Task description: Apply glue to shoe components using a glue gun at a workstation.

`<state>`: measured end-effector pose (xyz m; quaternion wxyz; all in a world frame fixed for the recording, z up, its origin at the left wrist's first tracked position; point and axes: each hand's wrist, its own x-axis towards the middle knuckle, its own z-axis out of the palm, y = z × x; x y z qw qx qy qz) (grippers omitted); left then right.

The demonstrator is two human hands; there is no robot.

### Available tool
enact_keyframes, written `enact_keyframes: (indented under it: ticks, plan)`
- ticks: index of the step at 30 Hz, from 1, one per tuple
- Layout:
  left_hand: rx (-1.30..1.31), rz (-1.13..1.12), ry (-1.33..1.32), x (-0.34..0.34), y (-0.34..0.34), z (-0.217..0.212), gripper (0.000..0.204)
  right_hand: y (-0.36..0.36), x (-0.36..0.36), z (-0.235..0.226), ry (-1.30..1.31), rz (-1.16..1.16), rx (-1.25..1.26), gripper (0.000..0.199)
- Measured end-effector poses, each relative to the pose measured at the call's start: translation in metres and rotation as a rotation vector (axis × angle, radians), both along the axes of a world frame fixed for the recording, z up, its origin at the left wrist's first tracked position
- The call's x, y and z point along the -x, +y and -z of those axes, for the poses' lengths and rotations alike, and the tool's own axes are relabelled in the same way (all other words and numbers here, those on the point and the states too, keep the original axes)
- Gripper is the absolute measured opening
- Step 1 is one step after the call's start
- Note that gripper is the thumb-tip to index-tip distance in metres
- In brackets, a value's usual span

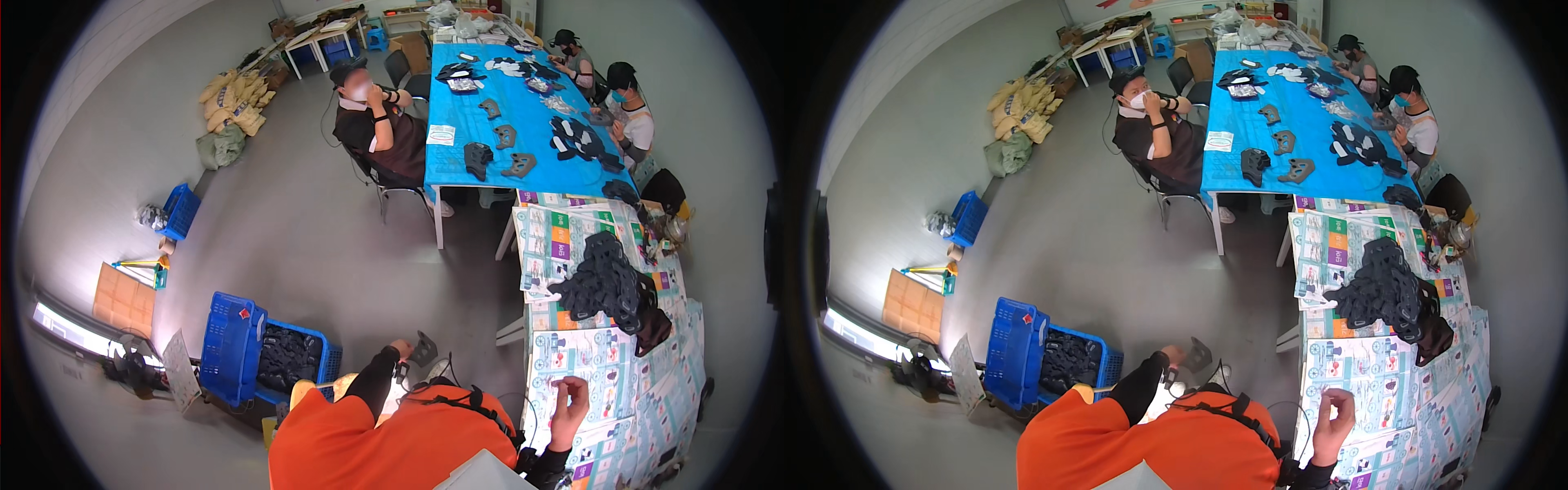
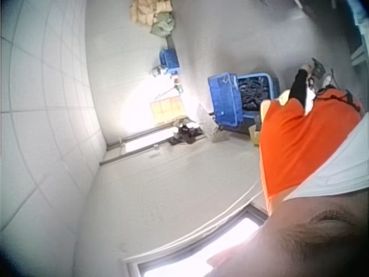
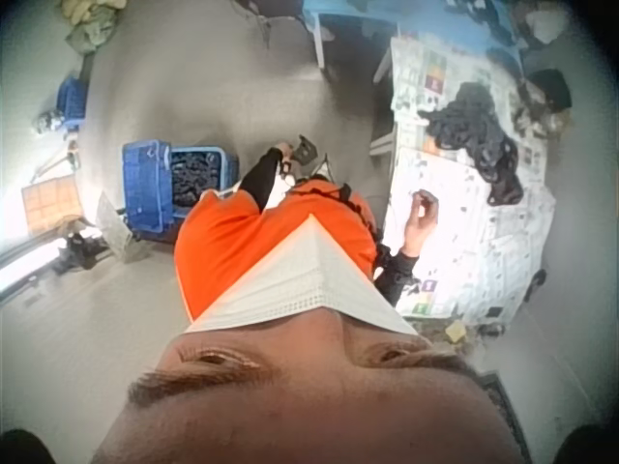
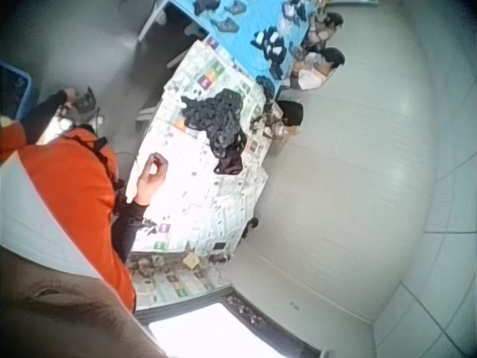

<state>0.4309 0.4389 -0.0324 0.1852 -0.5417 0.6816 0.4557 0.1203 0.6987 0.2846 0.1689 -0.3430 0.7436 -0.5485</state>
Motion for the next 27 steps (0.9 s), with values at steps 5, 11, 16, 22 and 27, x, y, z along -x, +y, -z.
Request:
enact_keyframes:
  ticks: [5, 11, 16, 22, 27]
  plan:
    - [0.055, 0.405, -0.028, -0.010, -0.017, 0.054, 0.029, -0.041, -0.004, -0.085, -0.552, -0.080, 0.427, 0.044]
    - [0.150, 0.187, 0.237, -0.028, -0.018, 0.059, 0.027, -0.082, -0.057, -0.211, -0.621, -0.718, 0.679, 0.075]
    - [0.068, 0.037, 0.231, -0.009, -0.017, 0.036, 0.027, -0.078, -0.067, -0.230, -0.732, -0.793, 0.701, 0.065]
    - [0.134, 0.031, 0.188, -0.052, 0.023, 0.054, 0.025, -0.075, -0.072, -0.228, -0.744, -0.783, 0.669, 0.058]
    - [-0.050, -0.179, 0.072, -0.039, 0.011, 0.017, 0.026, -0.078, -0.069, -0.220, -0.718, -0.765, 0.699, 0.056]
